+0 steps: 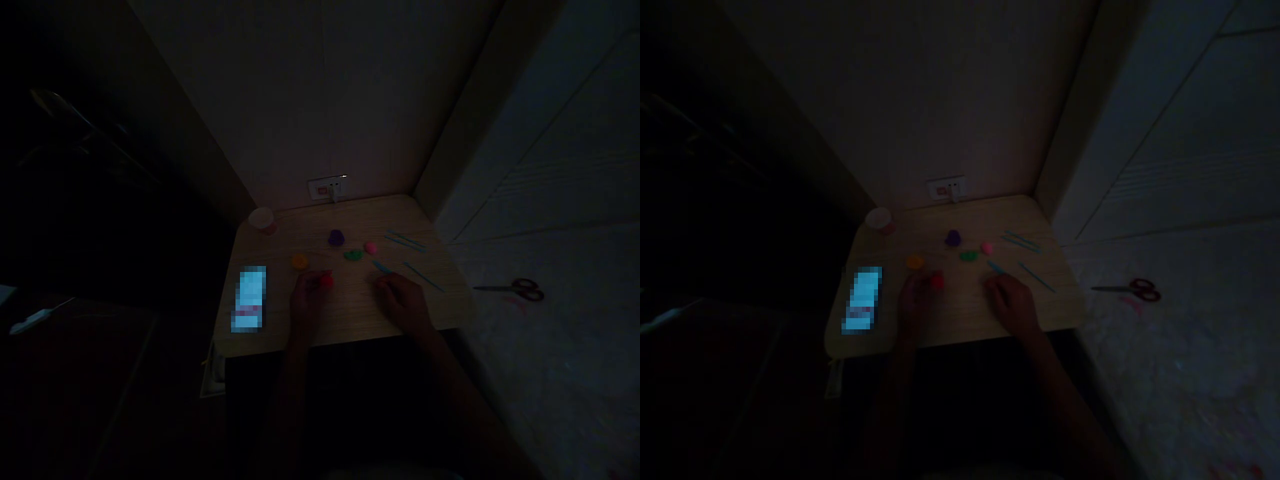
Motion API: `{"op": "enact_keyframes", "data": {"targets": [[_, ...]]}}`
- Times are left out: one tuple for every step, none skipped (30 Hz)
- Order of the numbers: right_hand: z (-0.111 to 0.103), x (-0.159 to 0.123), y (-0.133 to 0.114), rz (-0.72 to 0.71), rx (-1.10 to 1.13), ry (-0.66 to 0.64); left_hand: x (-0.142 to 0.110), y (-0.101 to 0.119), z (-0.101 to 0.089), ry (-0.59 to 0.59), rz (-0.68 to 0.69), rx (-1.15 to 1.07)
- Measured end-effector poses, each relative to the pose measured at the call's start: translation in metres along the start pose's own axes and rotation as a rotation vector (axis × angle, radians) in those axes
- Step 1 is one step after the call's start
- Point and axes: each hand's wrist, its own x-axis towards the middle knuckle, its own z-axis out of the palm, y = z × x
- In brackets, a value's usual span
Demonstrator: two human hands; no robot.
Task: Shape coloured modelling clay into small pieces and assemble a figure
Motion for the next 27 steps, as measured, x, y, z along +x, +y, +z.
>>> {"op": "enact_keyframes", "data": {"targets": [[0.000, 0.000, 0.001, -0.005, -0.002, 0.002, 0.000, 0.000, -0.001, -0.017, 0.006, 0.020], [0.001, 0.000, 0.001, -0.007, -0.004, 0.004, 0.000, 0.000, -0.002, -0.025, 0.015, 0.042], [0.001, 0.000, 0.001, -0.007, -0.007, 0.004, 0.001, -0.001, -0.003, -0.023, 0.023, 0.066], [0.001, 0.000, 0.001, -0.003, -0.011, -0.001, 0.002, -0.002, -0.004, -0.013, 0.034, 0.087], [0.001, 0.000, 0.001, 0.001, -0.015, -0.010, 0.002, -0.003, -0.005, -0.002, 0.049, 0.106], [0.001, 0.000, 0.001, 0.003, -0.019, -0.017, 0.003, -0.004, -0.006, 0.010, 0.067, 0.124], [0.001, 0.000, 0.001, 0.002, -0.022, -0.022, 0.004, -0.005, -0.007, 0.018, 0.087, 0.142], [0.001, 0.000, 0.000, 0.000, -0.024, -0.025, 0.004, -0.006, -0.008, 0.024, 0.108, 0.157], [0.001, 0.000, 0.000, -0.003, -0.025, -0.026, 0.005, -0.006, -0.008, 0.030, 0.127, 0.166], [0.001, 0.000, 0.000, -0.004, -0.024, -0.026, 0.005, -0.005, -0.008, 0.037, 0.140, 0.169], [0.001, 0.000, 0.000, -0.004, -0.023, -0.025, 0.005, -0.004, -0.008, 0.046, 0.146, 0.164], [0.001, 0.001, 0.000, -0.003, -0.021, -0.025, 0.005, -0.002, -0.007, 0.052, 0.143, 0.149], [0.001, 0.001, 0.000, -0.004, -0.020, -0.028, 0.004, 0.000, -0.007, 0.049, 0.128, 0.125], [0.001, 0.001, 0.000, -0.006, -0.019, -0.028, 0.004, 0.002, -0.006, 0.038, 0.100, 0.099], [0.002, 0.001, 0.000, -0.009, -0.021, -0.029, 0.003, 0.005, -0.005, 0.019, 0.063, 0.076], [0.002, 0.000, 0.001, -0.011, -0.022, -0.030, 0.002, 0.007, -0.004, -0.001, 0.023, 0.058], [0.002, 0.000, 0.001, -0.012, -0.024, -0.032, 0.001, 0.009, -0.004, -0.022, -0.015, 0.044], [0.002, 0.000, 0.001, -0.011, -0.028, -0.036, 0.000, 0.011, -0.003, -0.041, -0.044, 0.037], [0.002, 0.000, 0.001, -0.009, -0.031, -0.038, -0.001, 0.013, -0.003, -0.052, -0.062, 0.033], [0.002, 0.000, 0.001, -0.007, -0.031, -0.041, -0.001, 0.013, -0.003, -0.055, -0.070, 0.030], [0.002, -0.001, 0.001, -0.004, -0.029, -0.043, -0.002, 0.014, -0.002, -0.053, -0.075, 0.024], [0.002, -0.001, 0.001, 0.000, -0.026, -0.046, -0.003, 0.013, -0.002, -0.047, -0.078, 0.014], [0.002, 0.000, 0.002, 0.002, -0.022, -0.049, -0.003, 0.012, -0.002, -0.041, -0.084, -0.003], [0.002, 0.000, 0.002, 0.004, -0.018, -0.050, -0.003, 0.011, -0.002, -0.042, -0.093, -0.025], [0.002, 0.000, 0.002, 0.006, -0.015, -0.051, -0.002, 0.010, -0.003, -0.049, -0.101, -0.044], [0.002, 0.000, 0.002, 0.005, -0.013, -0.050, -0.002, 0.008, -0.003, -0.062, -0.099, -0.053], [0.002, 0.000, 0.002, 0.000, -0.013, -0.045, -0.001, 0.007, -0.004, -0.081, -0.080, -0.046]]}}
